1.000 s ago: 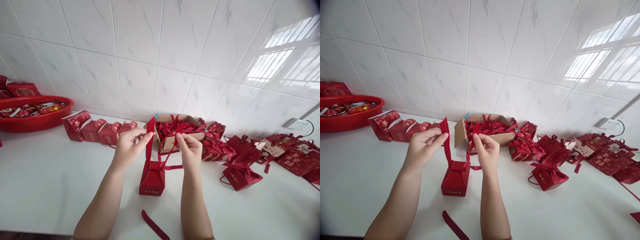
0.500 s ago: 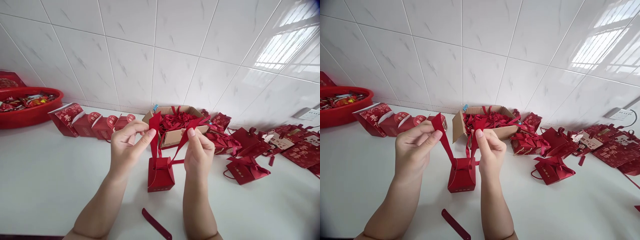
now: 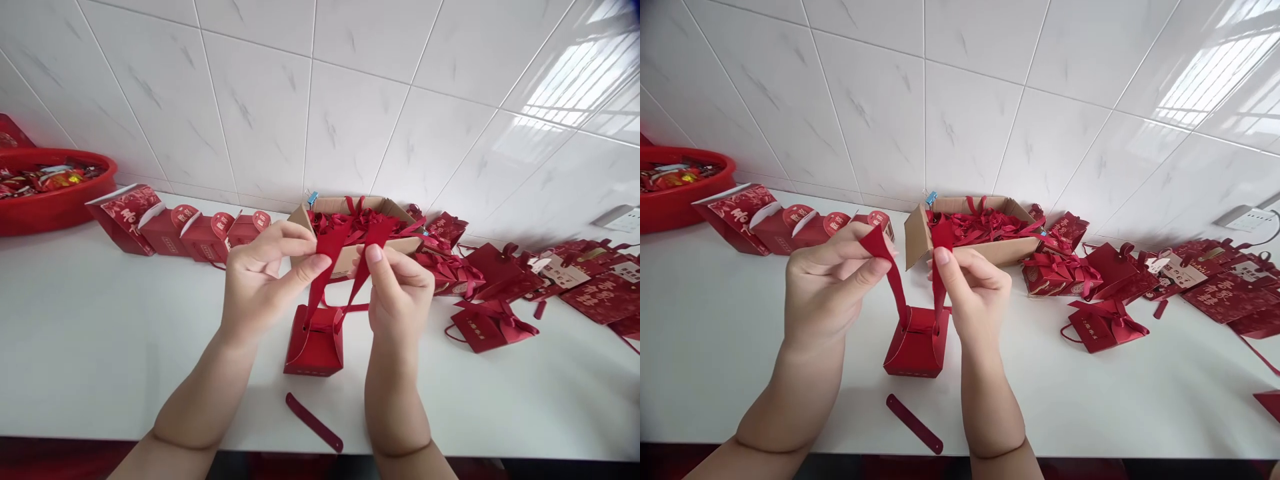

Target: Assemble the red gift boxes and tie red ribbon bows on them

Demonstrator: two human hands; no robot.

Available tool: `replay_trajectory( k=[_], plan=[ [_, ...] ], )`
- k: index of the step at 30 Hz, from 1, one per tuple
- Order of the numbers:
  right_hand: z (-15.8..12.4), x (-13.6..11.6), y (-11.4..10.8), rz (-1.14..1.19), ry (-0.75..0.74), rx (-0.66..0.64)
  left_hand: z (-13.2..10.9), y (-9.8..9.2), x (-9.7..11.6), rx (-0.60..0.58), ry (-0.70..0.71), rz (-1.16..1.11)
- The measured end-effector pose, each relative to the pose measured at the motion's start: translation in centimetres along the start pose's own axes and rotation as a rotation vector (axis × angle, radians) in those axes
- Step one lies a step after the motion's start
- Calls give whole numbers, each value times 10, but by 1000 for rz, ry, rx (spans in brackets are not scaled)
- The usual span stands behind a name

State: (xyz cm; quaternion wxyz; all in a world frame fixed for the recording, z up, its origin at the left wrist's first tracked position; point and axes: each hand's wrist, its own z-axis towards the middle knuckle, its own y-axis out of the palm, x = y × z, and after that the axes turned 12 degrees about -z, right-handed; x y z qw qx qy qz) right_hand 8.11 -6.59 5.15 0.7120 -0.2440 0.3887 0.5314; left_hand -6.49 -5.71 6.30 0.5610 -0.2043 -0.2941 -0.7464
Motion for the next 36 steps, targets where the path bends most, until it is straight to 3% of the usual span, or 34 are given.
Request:
replay_trajectory(
  k=[4,17,22,28,33,36],
  plan=[
    [-6,-5,7,-15,-69,-99,-2,5,0,-58,43,44],
    [-7,-8,7,-66,-131,-338,-6,4,1,51,66,289],
    [-4,-9,3,-15,-32,-468,-2,2,-4,-10,305,346],
    [-5,-6,4,41,136,-495,0,1,-6,-36,347,413],
    [-1,-2,5,135,151,-466,2,-8,-11,-191,506,486],
    [2,1,4,153,173,-447,3,-10,-7,-216,445,424]
  ],
)
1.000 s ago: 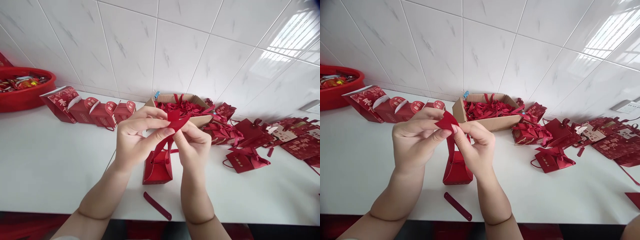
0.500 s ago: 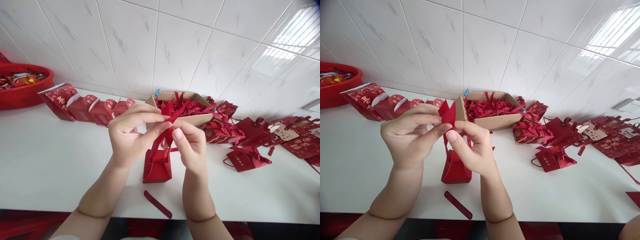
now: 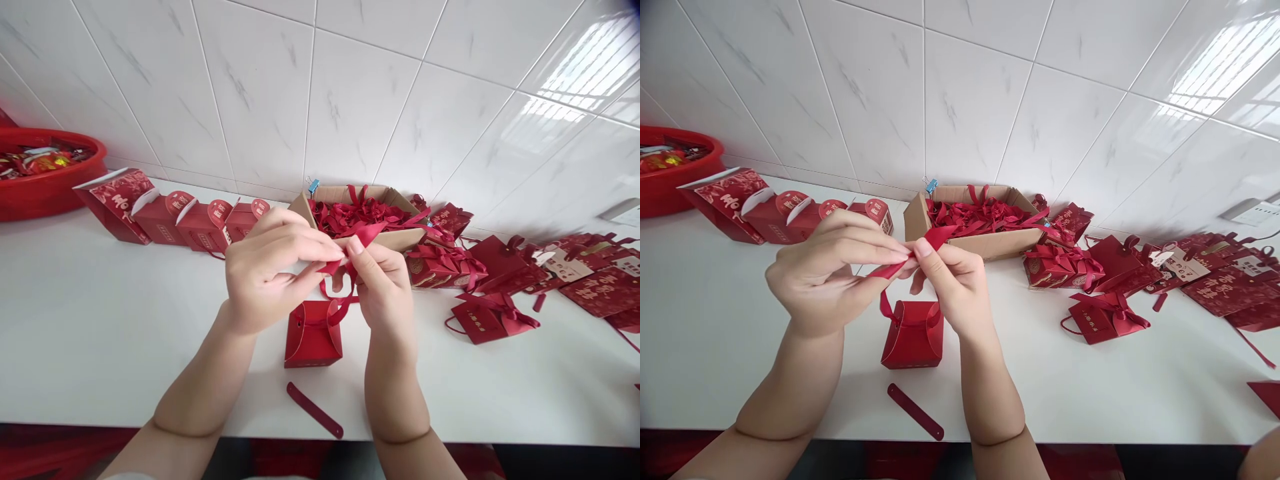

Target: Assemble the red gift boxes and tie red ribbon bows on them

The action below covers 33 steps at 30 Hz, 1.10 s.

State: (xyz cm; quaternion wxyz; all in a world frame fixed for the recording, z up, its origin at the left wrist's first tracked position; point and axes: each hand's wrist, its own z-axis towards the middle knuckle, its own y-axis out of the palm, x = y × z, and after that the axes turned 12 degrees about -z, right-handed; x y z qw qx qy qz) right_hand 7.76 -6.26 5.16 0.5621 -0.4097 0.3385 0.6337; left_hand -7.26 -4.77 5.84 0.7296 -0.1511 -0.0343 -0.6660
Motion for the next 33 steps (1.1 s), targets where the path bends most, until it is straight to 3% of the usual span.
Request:
replay_trajectory(
  k=[3,8,12,15,19,21,25,29,33],
  plan=[
    [2,3,-3,-28,60,47,3,-3,4,-70,-113,-60],
    [4,3,-12,-24,112,29,3,-6,3,-162,-255,85],
    [4,1,-18,41,129,-41,3,-7,0,-245,-234,105],
    [3,-1,-19,22,94,-67,2,-10,0,-307,-191,123],
    [-1,-2,-17,-216,-57,72,3,-13,7,-408,-368,138],
    [-3,-2,-15,-377,-165,157,5,-13,10,-368,-456,92],
    [-2,0,-13,-571,-337,200,7,-10,7,-164,-564,43],
    [0,5,-10,-635,-465,228,8,-5,2,-198,-686,-34],
    [1,7,-9,-700,-531,233,8,0,2,-166,-702,-87]
  ],
)
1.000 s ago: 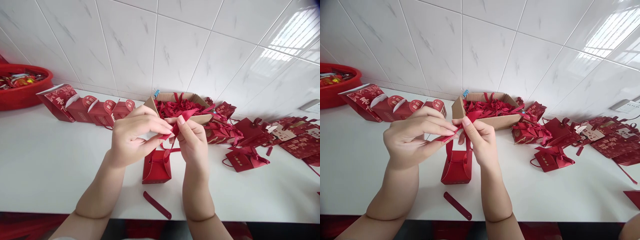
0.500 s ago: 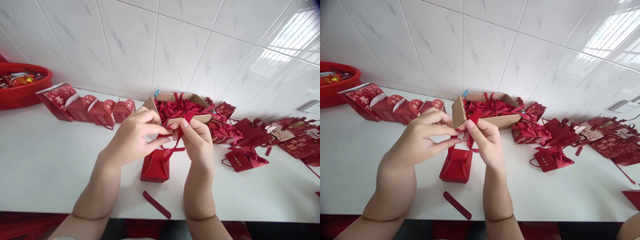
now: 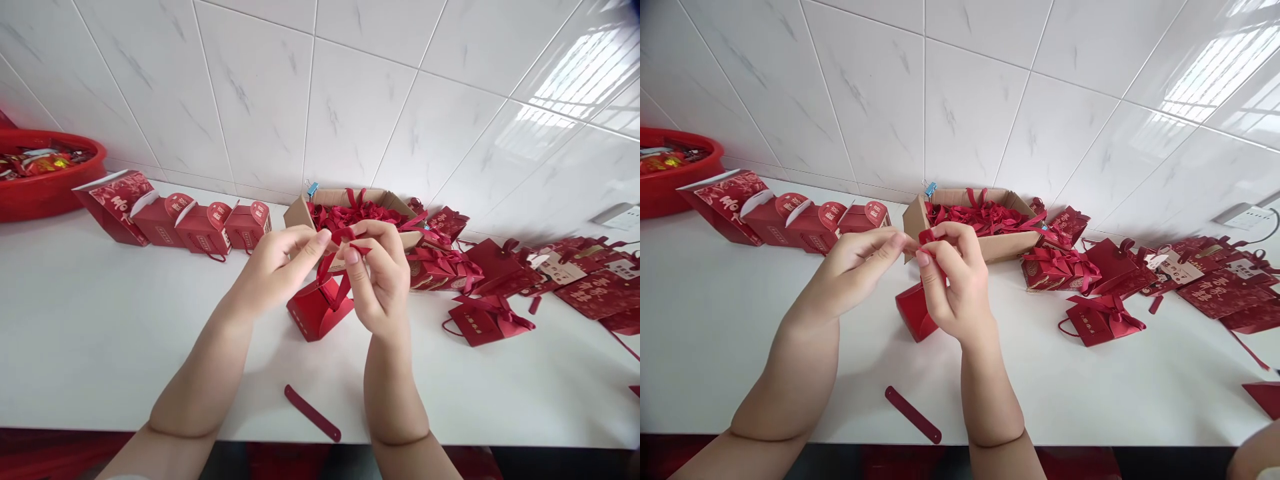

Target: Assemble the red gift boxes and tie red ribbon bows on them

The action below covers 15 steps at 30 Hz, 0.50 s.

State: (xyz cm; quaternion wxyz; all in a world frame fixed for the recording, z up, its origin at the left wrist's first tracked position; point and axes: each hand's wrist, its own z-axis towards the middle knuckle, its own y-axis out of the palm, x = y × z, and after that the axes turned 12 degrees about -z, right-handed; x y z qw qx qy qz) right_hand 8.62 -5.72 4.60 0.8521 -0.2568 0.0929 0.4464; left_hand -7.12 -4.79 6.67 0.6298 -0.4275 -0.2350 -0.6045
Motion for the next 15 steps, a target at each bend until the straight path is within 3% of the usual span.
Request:
replay_trajectory(
  k=[3,9,15],
  plan=[
    [0,1,0,-10,-23,7,0,3,-1,67,23,4],
    [1,0,-4,64,-65,-11,0,5,-5,90,31,-16],
    [-1,0,-6,175,-117,-10,-2,5,6,-88,-64,-125]
  ],
)
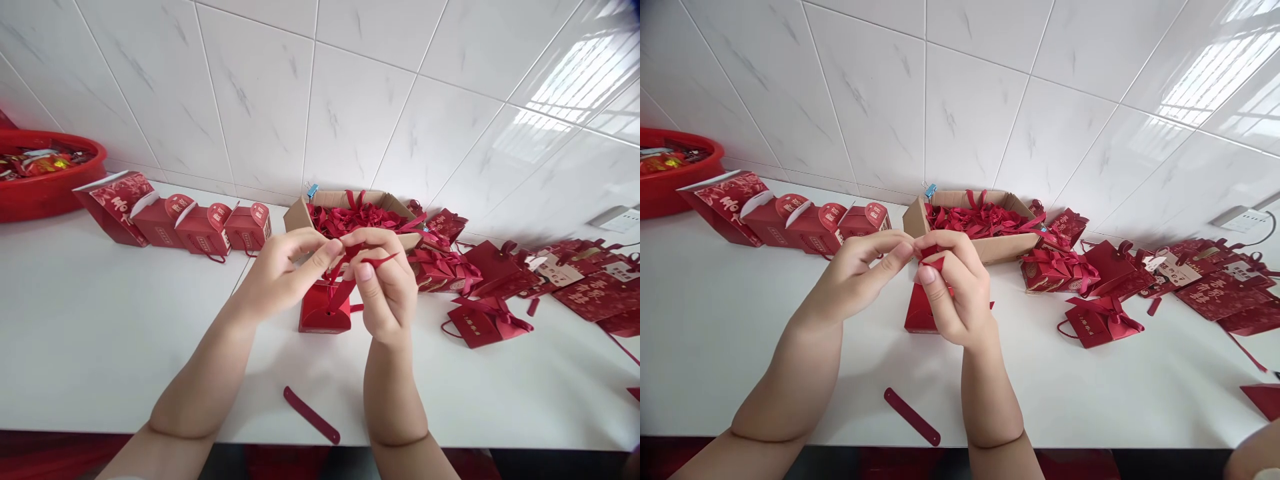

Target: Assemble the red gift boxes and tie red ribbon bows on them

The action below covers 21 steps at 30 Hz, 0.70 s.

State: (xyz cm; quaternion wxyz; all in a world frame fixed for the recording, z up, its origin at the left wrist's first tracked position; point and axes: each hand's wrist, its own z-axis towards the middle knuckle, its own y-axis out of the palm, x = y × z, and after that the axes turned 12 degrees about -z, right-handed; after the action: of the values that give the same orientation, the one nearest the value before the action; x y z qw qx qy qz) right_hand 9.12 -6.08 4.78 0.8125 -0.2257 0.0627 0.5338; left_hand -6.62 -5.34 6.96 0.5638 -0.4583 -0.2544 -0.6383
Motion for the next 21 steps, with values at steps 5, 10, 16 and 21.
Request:
replay_trajectory(
  k=[5,10,16,21],
  plan=[
    [-2,1,0,128,-5,-30,-2,0,6,-126,-6,-145],
    [-3,0,0,257,31,-98,-5,-1,3,-231,-30,-252],
    [-4,1,3,323,34,-162,-7,2,2,-249,-23,-343],
    [-3,3,2,243,112,-163,-6,7,3,-58,61,-282]
  ],
)
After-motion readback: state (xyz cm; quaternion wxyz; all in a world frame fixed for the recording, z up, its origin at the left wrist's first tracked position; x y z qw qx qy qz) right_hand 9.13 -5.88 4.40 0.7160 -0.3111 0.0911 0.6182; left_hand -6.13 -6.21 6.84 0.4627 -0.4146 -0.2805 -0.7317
